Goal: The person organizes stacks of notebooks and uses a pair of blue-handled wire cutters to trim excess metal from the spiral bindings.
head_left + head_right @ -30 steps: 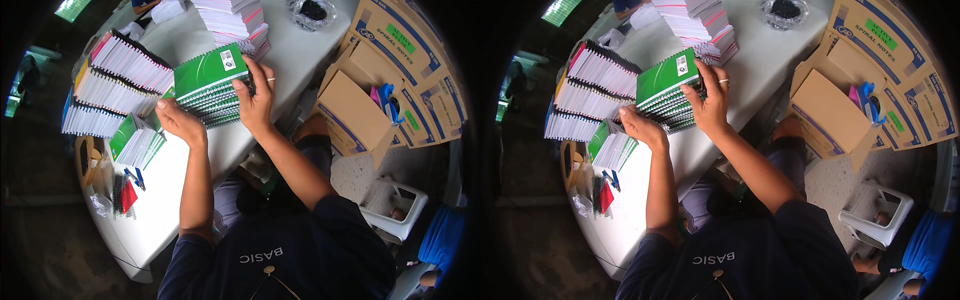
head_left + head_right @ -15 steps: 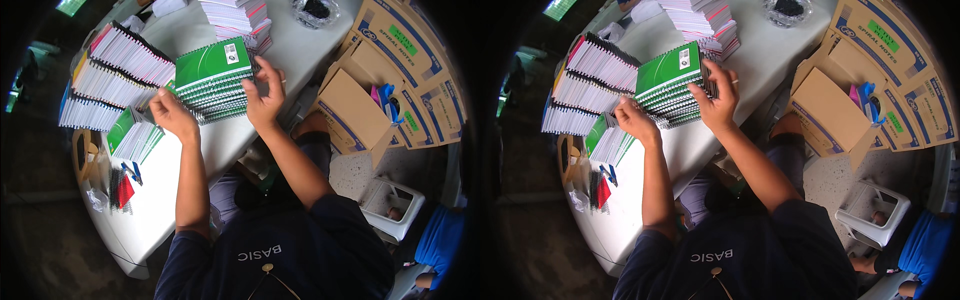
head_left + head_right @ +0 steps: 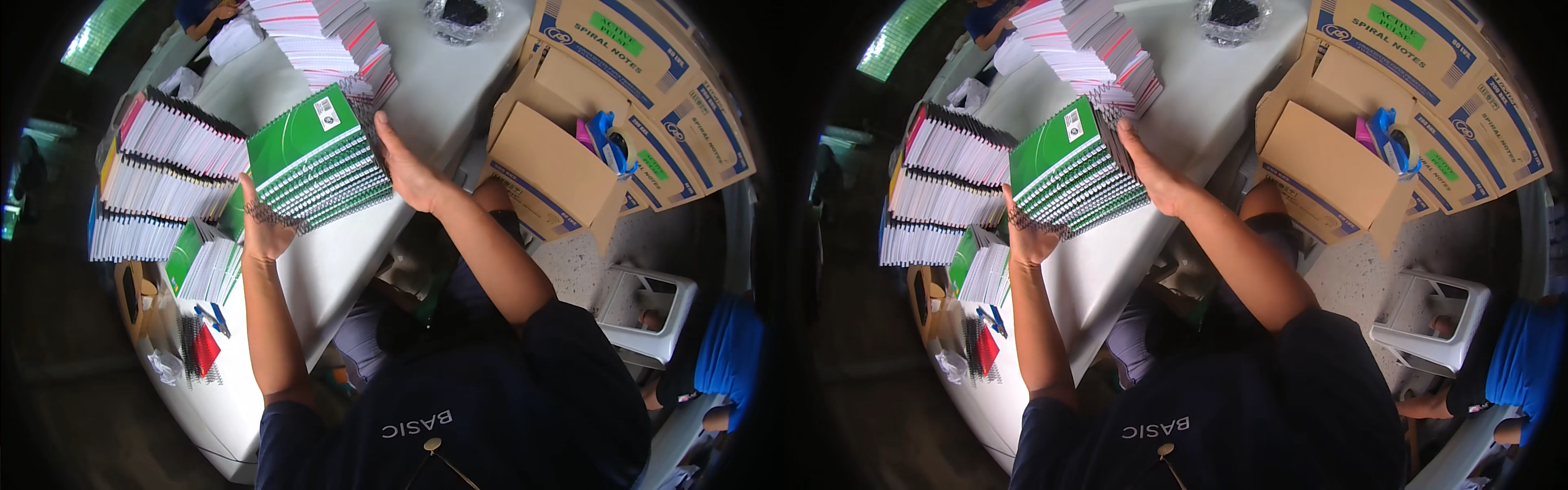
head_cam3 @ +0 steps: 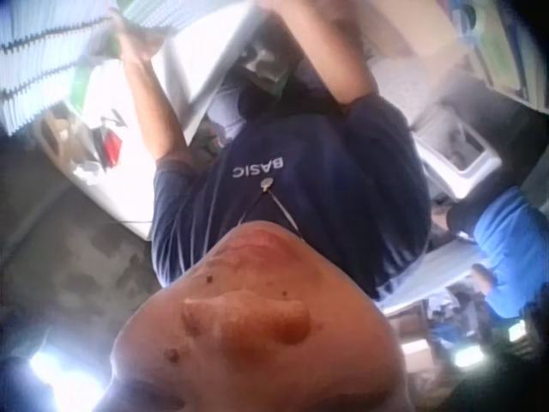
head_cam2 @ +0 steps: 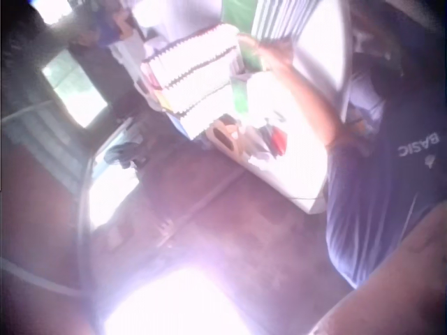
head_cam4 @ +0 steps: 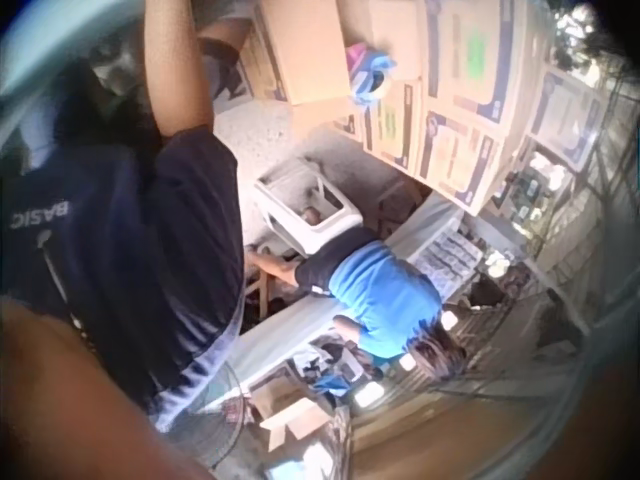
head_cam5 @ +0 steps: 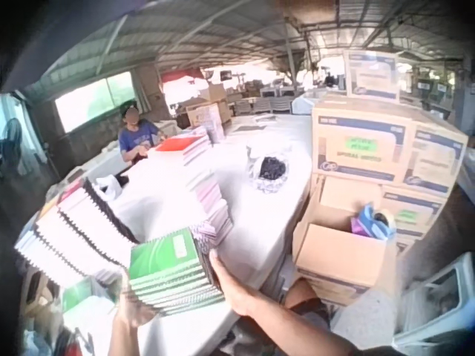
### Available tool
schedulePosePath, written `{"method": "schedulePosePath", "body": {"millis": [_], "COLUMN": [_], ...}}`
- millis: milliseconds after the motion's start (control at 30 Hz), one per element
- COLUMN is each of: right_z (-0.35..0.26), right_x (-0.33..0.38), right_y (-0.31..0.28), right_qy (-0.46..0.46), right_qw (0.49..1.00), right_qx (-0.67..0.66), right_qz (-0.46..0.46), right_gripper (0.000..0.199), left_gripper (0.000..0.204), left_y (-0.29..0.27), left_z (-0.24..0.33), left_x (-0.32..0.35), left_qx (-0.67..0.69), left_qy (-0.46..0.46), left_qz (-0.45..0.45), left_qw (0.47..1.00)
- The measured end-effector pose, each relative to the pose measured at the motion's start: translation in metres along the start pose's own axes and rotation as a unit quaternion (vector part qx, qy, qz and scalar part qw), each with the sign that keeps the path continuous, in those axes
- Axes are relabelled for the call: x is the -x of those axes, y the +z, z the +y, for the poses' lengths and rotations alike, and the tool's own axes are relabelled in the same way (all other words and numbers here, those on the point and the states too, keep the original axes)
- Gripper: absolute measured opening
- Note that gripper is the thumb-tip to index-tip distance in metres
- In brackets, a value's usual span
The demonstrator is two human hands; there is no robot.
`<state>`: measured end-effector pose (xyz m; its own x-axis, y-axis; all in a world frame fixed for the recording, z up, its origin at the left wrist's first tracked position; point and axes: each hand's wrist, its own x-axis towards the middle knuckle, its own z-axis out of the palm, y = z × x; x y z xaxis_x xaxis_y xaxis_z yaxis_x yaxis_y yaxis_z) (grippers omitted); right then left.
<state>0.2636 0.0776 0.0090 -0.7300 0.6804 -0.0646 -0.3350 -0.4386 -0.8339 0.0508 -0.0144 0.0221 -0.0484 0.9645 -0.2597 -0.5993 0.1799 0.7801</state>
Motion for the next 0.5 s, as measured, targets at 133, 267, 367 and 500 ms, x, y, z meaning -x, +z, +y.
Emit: {"method": "schedulePosePath", "body": {"millis": [133,267,367,500], "right_z": [0.0,-0.015,-0.014,-0.001], "right_x": [0.001,0.026,0.032,0.03], "right_y": [-0.001,0.01,0.003,-0.006], "right_qy": [0.01,0.005,-0.034,-0.07], "right_qw": [0.999,0.995,0.992,0.988], "right_qx": [0.033,0.067,0.077,0.063], "right_qz": [0.02,0.078,0.098,0.124], "right_gripper": [0.078,0.084,0.084,0.082], "left_gripper": [0.069,0.061,0.056,0.061], "left_y": [0.001,0.013,0.028,0.031], "left_z": [-0.002,-0.013,-0.011,-0.001], "left_x": [-0.007,-0.018,-0.037,-0.055], "left_qx": [-0.035,-0.008,-0.033,-0.072], "left_qy": [-0.002,-0.004,0.001,-0.038], "left_qz": [0.021,-0.014,-0.061,-0.042], "left_qw": [0.999,1.0,0.998,0.996]}}
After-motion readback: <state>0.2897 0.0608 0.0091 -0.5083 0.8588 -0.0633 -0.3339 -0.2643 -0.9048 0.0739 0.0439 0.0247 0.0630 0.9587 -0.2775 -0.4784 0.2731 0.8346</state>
